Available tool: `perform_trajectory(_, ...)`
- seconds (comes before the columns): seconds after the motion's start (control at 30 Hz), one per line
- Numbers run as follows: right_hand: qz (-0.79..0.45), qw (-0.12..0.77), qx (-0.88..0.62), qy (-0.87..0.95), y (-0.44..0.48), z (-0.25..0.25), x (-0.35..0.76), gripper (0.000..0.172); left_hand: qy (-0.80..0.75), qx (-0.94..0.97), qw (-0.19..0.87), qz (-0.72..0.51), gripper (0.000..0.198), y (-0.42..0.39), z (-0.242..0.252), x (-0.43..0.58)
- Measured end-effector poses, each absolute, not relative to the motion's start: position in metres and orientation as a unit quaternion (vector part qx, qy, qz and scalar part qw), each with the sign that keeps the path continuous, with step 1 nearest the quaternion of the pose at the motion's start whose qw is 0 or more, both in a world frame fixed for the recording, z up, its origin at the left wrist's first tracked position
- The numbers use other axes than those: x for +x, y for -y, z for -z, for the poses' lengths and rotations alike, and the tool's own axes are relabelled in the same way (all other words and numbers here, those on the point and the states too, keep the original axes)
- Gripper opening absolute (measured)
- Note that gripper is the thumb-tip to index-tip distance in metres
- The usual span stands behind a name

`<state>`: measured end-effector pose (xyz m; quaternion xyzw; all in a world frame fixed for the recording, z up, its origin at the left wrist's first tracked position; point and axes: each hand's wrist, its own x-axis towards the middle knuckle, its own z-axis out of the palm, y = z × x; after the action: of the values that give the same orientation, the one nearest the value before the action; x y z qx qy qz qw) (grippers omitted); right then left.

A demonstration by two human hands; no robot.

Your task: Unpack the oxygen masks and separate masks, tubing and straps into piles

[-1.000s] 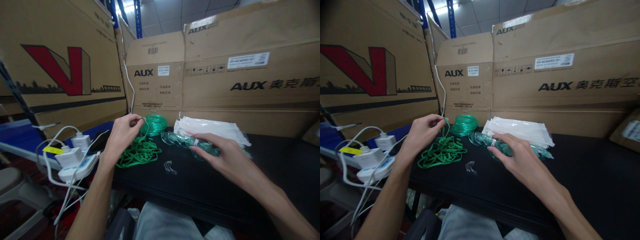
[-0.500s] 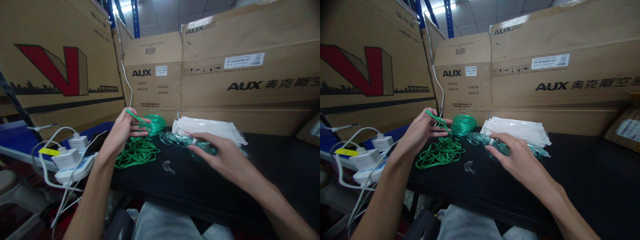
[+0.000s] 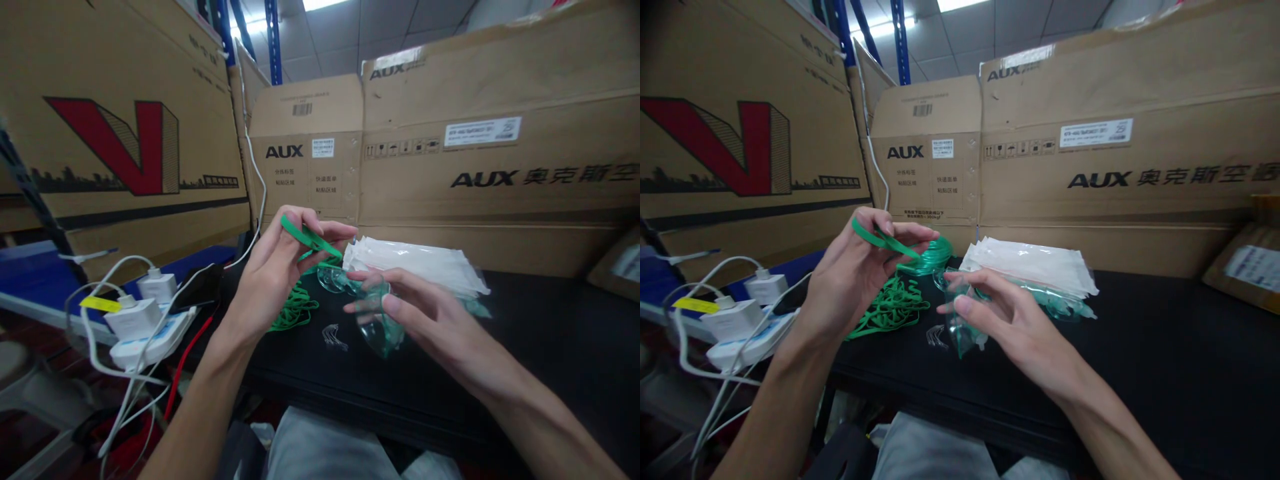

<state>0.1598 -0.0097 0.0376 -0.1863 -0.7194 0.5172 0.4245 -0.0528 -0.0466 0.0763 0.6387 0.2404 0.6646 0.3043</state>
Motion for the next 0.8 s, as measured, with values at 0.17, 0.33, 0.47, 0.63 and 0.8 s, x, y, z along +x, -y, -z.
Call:
perform_trajectory(0.17,-0.666,0.396,-0.076,0.627,0.021,-0.021,0.137,0.033,-0.178,0.657,0.367,-0.634,0.022,0.052,-0.073,-0.036)
perform_trajectory(0.33,-0.664,0.422,-0.057,0.615,0.026,-0.014,0.126,0.052,-0.134,0.666,0.41,-0.609,0.025,0.056,-0.071,-0.027)
perform_trajectory(0.47,-0.615,0.45,-0.08,0.643,0.028,-0.017,0.127,0.054,-0.133,0.673,0.411,-0.6,0.023,0.058,-0.07,-0.03)
perform_trajectory(0.63,-0.517,0.489,-0.171,0.682,0.023,-0.033,0.146,0.054,-0.171,0.667,0.391,-0.611,0.027,0.057,-0.07,-0.035)
perform_trajectory(0.8,-0.456,0.513,-0.206,0.698,0.015,-0.056,0.187,0.032,-0.237,0.678,0.302,-0.628,0.035,0.049,-0.071,-0.036)
